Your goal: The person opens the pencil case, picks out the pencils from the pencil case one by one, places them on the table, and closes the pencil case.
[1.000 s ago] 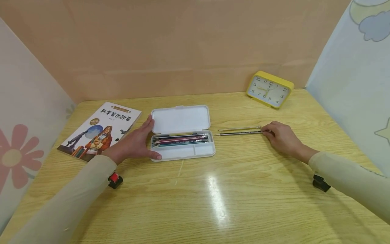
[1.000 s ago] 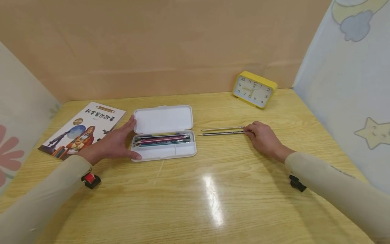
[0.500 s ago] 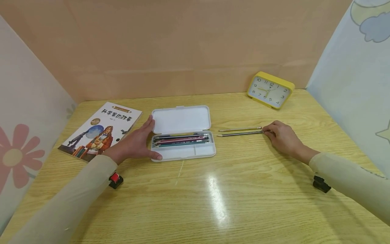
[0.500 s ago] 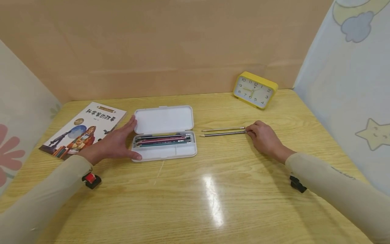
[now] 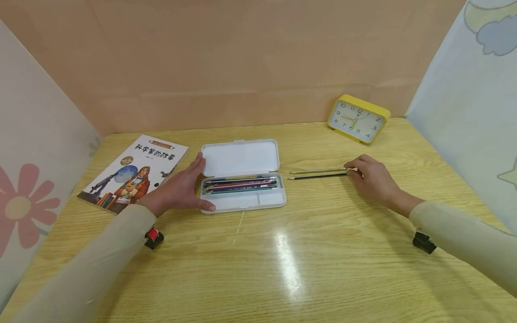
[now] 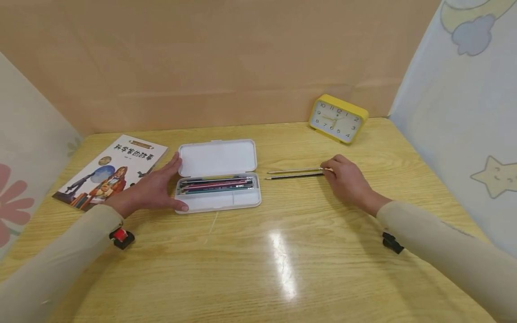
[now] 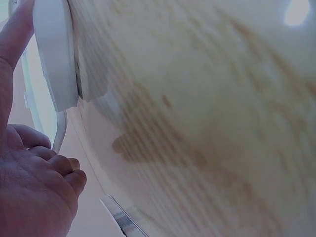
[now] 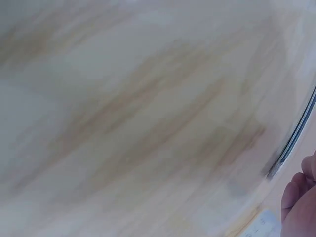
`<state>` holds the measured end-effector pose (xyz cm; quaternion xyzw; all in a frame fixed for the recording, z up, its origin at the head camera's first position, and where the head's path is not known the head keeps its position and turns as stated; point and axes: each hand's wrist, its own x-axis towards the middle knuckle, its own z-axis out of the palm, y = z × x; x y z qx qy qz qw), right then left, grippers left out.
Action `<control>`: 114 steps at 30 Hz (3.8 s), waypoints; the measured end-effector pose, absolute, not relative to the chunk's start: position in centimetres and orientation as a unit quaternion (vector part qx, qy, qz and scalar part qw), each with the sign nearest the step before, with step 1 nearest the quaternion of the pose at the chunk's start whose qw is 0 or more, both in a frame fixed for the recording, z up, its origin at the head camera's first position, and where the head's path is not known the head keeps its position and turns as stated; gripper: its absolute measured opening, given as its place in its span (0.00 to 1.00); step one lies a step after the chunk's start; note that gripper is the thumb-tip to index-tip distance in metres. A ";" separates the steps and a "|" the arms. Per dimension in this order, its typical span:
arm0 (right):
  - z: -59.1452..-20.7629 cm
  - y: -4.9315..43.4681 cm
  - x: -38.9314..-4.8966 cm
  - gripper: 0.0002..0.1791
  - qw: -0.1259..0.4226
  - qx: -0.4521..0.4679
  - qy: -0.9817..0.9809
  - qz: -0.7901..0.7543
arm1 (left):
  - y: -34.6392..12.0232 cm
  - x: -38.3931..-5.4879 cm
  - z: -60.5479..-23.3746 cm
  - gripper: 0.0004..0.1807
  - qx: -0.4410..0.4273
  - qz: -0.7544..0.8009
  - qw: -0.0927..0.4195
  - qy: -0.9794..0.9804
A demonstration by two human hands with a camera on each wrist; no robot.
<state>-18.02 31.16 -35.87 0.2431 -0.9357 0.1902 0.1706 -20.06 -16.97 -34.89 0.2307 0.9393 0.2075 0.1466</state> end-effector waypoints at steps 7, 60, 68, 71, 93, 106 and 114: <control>-36.0 27.2 -17.8 0.07 0.168 0.304 -0.912 0.219 | -17.0 -20.0 -35.0 0.77 0.225 0.208 0.150 0.940; -34.7 15.1 -18.6 0.05 0.047 0.340 -0.929 0.139 | -16.9 -20.2 -35.0 0.76 0.223 0.205 0.153 0.941; -35.1 15.1 -18.7 0.05 0.057 0.347 -0.926 0.135 | -17.0 -20.2 -35.1 0.76 0.222 0.204 0.153 0.941; -35.2 15.0 -18.7 0.06 0.064 0.354 -0.924 0.131 | -17.0 -20.2 -35.1 0.76 0.221 0.205 0.153 0.941; -35.7 15.3 -18.8 0.04 0.084 0.356 -0.924 0.112 | -17.0 -20.1 -35.0 0.76 0.220 0.210 0.155 0.940; -35.6 15.9 -18.4 0.03 0.083 0.352 -0.922 0.138 | -17.0 -20.1 -35.0 0.76 0.223 0.209 0.152 0.940; -35.6 16.7 -18.0 0.05 0.102 0.364 -0.914 0.150 | -16.9 -19.9 -34.8 0.76 0.220 0.206 0.153 0.941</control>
